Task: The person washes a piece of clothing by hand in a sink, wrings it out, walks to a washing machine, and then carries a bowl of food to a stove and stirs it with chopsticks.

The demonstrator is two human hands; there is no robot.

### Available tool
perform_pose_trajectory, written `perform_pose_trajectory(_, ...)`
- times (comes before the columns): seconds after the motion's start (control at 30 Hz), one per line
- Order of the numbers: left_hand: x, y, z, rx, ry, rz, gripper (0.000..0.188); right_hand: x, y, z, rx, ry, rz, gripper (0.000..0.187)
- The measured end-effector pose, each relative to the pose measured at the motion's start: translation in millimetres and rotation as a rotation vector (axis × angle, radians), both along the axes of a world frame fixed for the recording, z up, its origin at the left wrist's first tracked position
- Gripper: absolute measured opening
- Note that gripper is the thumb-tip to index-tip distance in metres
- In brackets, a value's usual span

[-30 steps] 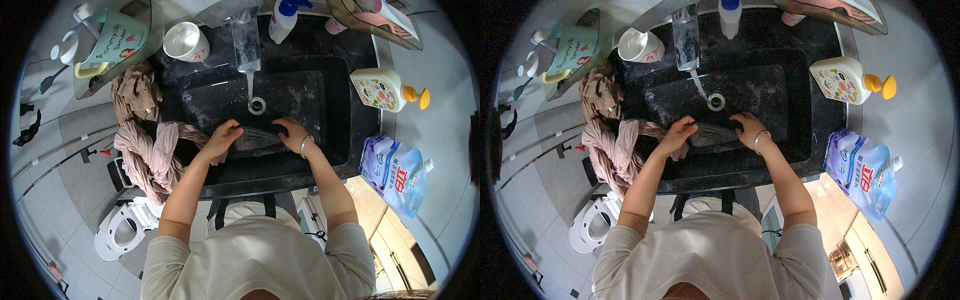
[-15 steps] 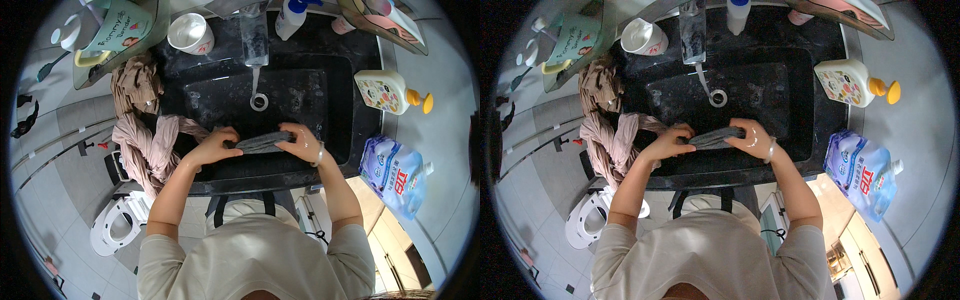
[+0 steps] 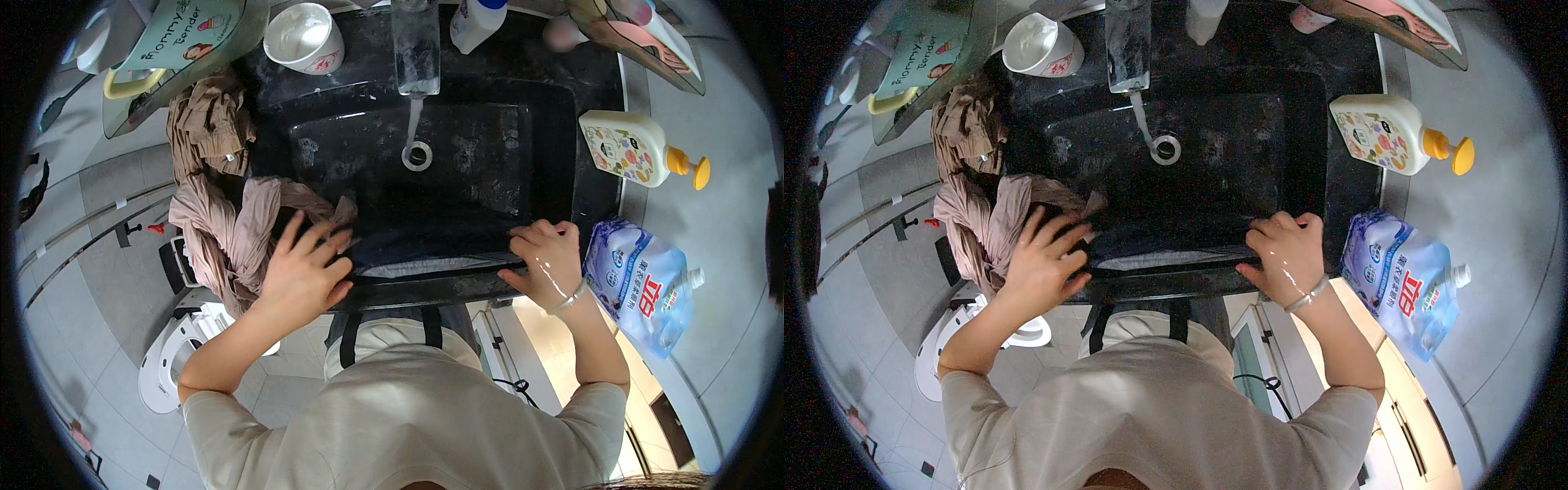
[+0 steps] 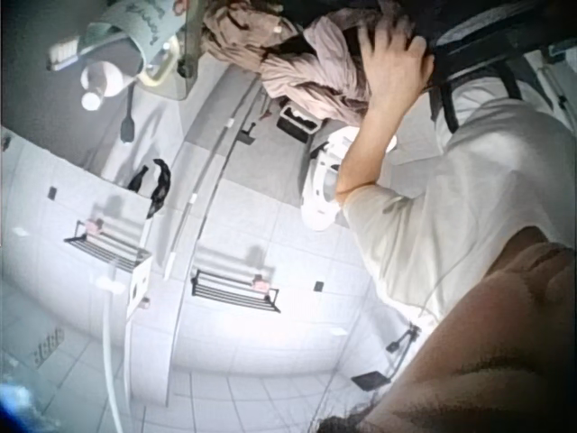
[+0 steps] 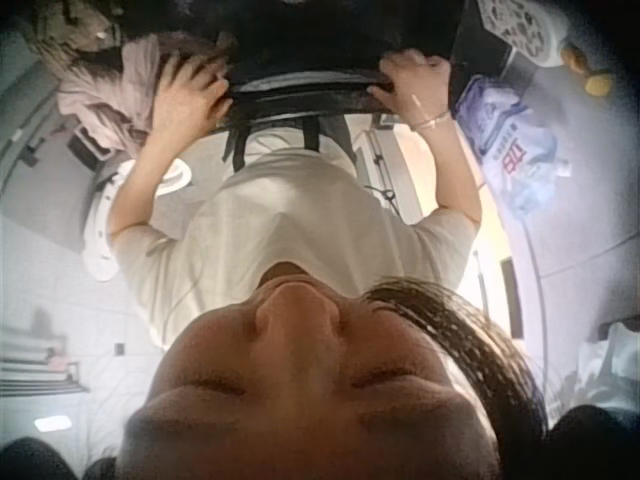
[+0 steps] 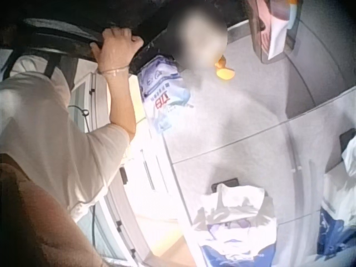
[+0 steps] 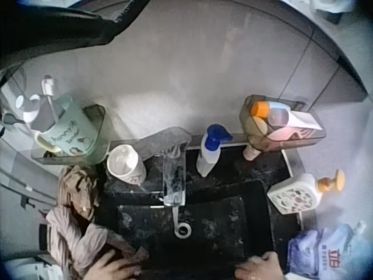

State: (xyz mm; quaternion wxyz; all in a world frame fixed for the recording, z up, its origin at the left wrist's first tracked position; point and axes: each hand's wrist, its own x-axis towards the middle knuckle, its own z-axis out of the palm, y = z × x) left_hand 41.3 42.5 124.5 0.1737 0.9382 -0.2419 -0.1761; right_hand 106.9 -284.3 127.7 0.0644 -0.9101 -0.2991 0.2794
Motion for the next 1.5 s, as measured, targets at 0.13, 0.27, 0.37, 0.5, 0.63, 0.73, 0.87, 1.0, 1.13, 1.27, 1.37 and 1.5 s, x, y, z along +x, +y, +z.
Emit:
perform_pose_trajectory(0.13,-3,3,8,0.045,0.003,0.028,0.023,-7,-9,-3,0.117,-0.115,-0.078,0.03)
perform_pose_trajectory(0.27,-10,-7,-48,-0.008,0.076,0.027,0.025,-18,-21,-60,0.109,-0.031,-0.094,0.029)
perform_pose_trajectory(0.37,-5,-15,-84,0.057,0.054,0.028,0.025,-9,-28,-104,0.158,-0.108,-0.103,0.031)
perform_pose_trajectory(0.5,13,-19,-92,-0.043,0.299,0.264,0.023,1,-24,-123,-0.01,0.151,-0.327,0.056)
perform_pose_trajectory(0.63,27,-33,-123,-0.214,0.324,0.489,0.03,10,-7,-152,-0.111,0.072,-0.211,0.079)
perform_pose_trajectory(0.73,22,-45,-151,-0.203,0.213,0.557,0.041,8,17,-159,-0.081,-0.077,-0.21,0.081)
perform_pose_trajectory(0.87,24,-65,-161,-0.097,0.33,0.631,0.053,4,37,-171,-0.317,0.068,-0.181,0.086)
perform_pose_trajectory(1.0,22,-73,-168,-0.211,0.384,0.671,0.055,-10,29,-202,-0.006,0.299,-0.26,0.07)
perform_pose_trajectory(1.13,24,-59,-197,-0.719,0.539,0.935,0.058,17,57,-144,0.702,1.04,-1.17,0.045)
perform_pose_trajectory(1.27,60,-58,-155,-1.307,1.092,1.138,0.068,31,66,-162,1.401,1.363,-1.181,0.032)
perform_pose_trajectory(1.37,76,-49,-160,-1.505,1.309,1.139,0.066,50,90,-140,1.489,1.679,-1.145,0.029)
perform_pose_trajectory(1.5,88,-49,-135,-1.319,1.136,1.207,0.052,62,92,-137,1.519,1.669,-1.009,0.031)
